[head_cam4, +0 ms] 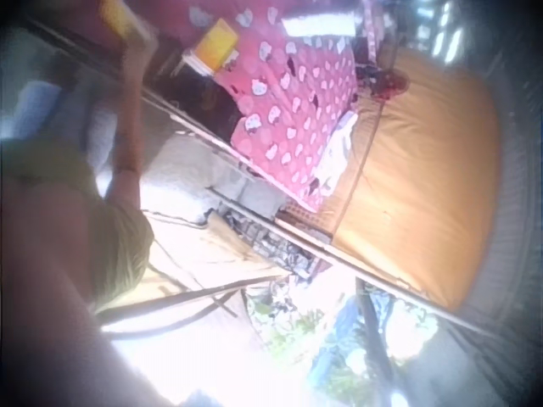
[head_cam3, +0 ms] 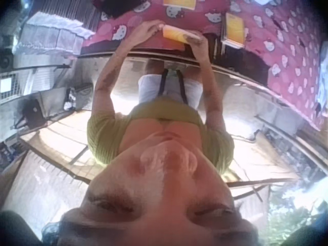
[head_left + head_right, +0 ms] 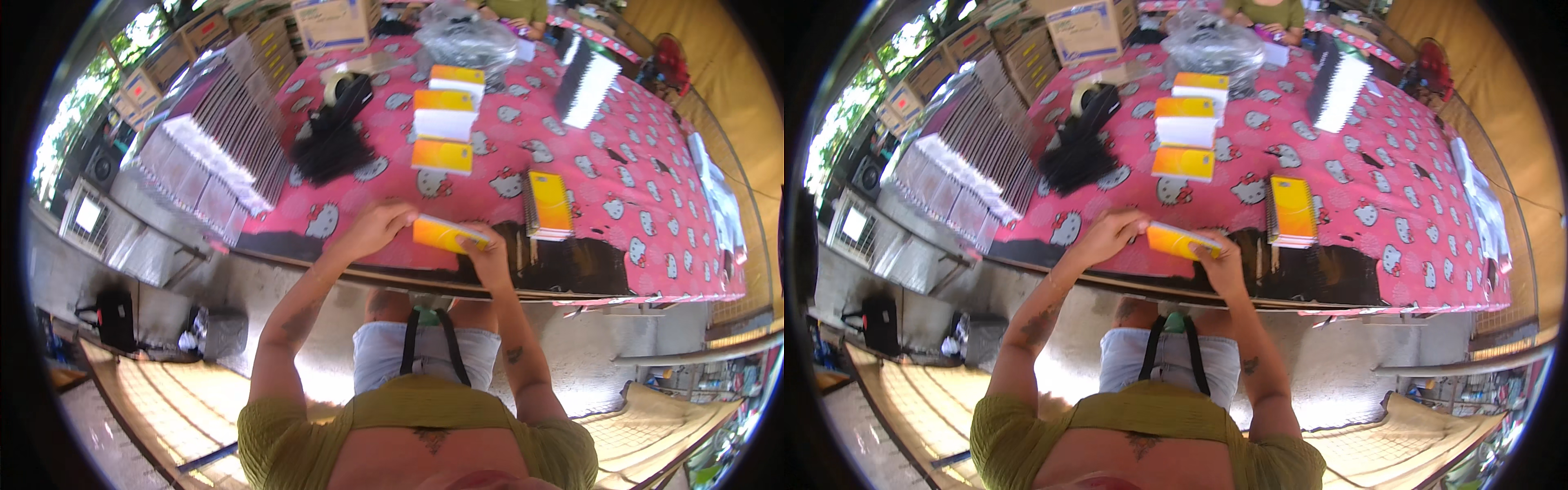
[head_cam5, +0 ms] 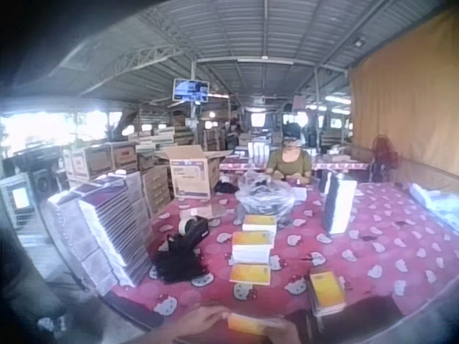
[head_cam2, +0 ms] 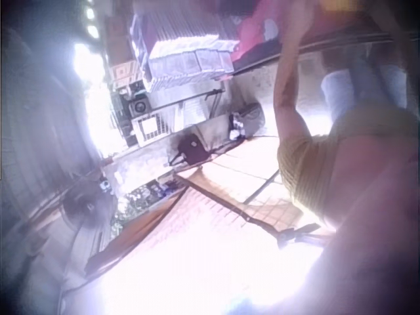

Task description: The person organizes yellow booklets by hand, sliding them into a sequence on a table and checking their alignment.

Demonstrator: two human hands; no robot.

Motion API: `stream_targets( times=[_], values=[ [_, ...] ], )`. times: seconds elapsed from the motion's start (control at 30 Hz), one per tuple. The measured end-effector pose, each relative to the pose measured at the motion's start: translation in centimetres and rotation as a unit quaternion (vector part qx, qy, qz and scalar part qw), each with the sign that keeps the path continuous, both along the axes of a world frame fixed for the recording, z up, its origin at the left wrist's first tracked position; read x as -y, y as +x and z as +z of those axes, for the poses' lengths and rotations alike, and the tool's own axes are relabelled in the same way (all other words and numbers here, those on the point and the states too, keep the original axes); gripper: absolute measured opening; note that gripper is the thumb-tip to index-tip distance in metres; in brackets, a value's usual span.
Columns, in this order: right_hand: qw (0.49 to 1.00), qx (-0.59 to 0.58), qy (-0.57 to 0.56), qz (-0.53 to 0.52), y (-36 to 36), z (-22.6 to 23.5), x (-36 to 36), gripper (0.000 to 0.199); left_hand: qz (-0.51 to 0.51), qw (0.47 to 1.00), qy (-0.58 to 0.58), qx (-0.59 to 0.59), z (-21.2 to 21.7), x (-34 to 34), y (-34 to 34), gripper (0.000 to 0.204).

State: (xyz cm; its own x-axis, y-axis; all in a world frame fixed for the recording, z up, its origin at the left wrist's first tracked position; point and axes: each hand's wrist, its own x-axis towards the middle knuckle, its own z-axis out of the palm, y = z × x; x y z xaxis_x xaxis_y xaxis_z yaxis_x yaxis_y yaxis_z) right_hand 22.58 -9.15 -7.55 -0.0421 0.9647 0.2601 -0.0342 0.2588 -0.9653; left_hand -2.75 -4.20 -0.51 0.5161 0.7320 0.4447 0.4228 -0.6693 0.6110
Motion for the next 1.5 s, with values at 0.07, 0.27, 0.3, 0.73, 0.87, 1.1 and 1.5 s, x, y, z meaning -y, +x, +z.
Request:
stream_targets(
  times=[0.07,0.27,0.3,0.73,0.87,1.1,1.5],
  values=[
    [1.0,0.003,0.01,0.009,-0.4,0.6,0.1,0.018,0.004,1.0,-0.028,-0.003,0.7,0.7,0.2,0.02],
    [1.0,0.002,-0.003,0.012,-0.1,0.9,0.6,0.018,0.005,0.988,-0.021,-0.153,0.8,-0.6,0.6,0.033],
    [1.0,-0.01,-0.001,-0.004,0.0,0.9,0.7,0.018,0.012,0.985,-0.02,-0.17,1.2,-0.1,1.2,0.037],
    [0.996,-0.066,-0.031,-0.052,-1.9,2.1,2.7,0.019,0.199,0.931,0.199,-0.232,-2.0,4.8,5.0,0.076],
    [0.996,-0.069,-0.014,-0.062,-1.6,1.3,2.2,0.02,0.205,0.924,0.211,-0.246,-2.6,5.3,5.1,0.077],
    [0.995,-0.079,-0.037,-0.054,-1.6,1.4,2.7,0.021,0.173,0.939,0.203,-0.216,-4.2,6.8,5.4,0.068],
    [1.0,-0.018,-0.009,0.005,-0.4,0.9,2.0,0.019,0.075,0.958,0.186,-0.204,1.1,3.1,3.8,0.041]
  ],
)
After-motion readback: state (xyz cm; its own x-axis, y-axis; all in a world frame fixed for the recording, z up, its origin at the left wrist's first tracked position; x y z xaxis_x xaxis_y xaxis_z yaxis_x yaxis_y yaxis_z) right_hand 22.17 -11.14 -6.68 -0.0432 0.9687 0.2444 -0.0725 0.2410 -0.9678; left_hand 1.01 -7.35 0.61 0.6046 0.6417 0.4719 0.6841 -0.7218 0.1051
